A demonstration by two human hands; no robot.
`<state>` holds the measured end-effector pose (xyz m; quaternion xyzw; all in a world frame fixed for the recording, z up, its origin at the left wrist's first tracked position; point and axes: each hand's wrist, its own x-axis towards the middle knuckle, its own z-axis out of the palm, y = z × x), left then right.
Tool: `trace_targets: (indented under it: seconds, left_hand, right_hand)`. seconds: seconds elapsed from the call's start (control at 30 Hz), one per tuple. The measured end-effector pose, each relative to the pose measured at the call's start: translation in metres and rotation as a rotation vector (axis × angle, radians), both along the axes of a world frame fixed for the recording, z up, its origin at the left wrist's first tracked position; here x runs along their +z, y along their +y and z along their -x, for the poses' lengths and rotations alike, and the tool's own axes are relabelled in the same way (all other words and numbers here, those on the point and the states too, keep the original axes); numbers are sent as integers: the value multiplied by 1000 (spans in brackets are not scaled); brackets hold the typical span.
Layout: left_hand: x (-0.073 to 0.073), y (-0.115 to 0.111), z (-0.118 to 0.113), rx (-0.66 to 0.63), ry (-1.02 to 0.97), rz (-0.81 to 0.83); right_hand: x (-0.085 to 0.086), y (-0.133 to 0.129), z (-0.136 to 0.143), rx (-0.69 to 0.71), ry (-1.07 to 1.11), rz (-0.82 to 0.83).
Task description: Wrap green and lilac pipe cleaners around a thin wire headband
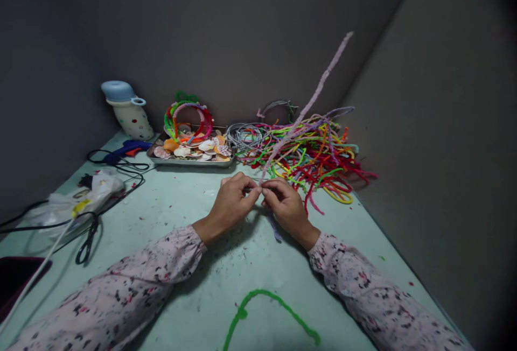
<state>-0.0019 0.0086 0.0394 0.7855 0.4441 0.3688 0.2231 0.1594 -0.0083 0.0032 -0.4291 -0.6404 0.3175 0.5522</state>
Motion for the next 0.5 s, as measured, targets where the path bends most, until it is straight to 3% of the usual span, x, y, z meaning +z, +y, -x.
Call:
trace_targets:
  seconds: [0.33,0.5]
  left_hand:
    - [-2,0,0,23,19,-14]
    - [-2,1,1,-25,-22,6]
  right_hand:
    - [-1,-1,-1,3,-24,-4]
    - [0,-1,0,9,-8,1]
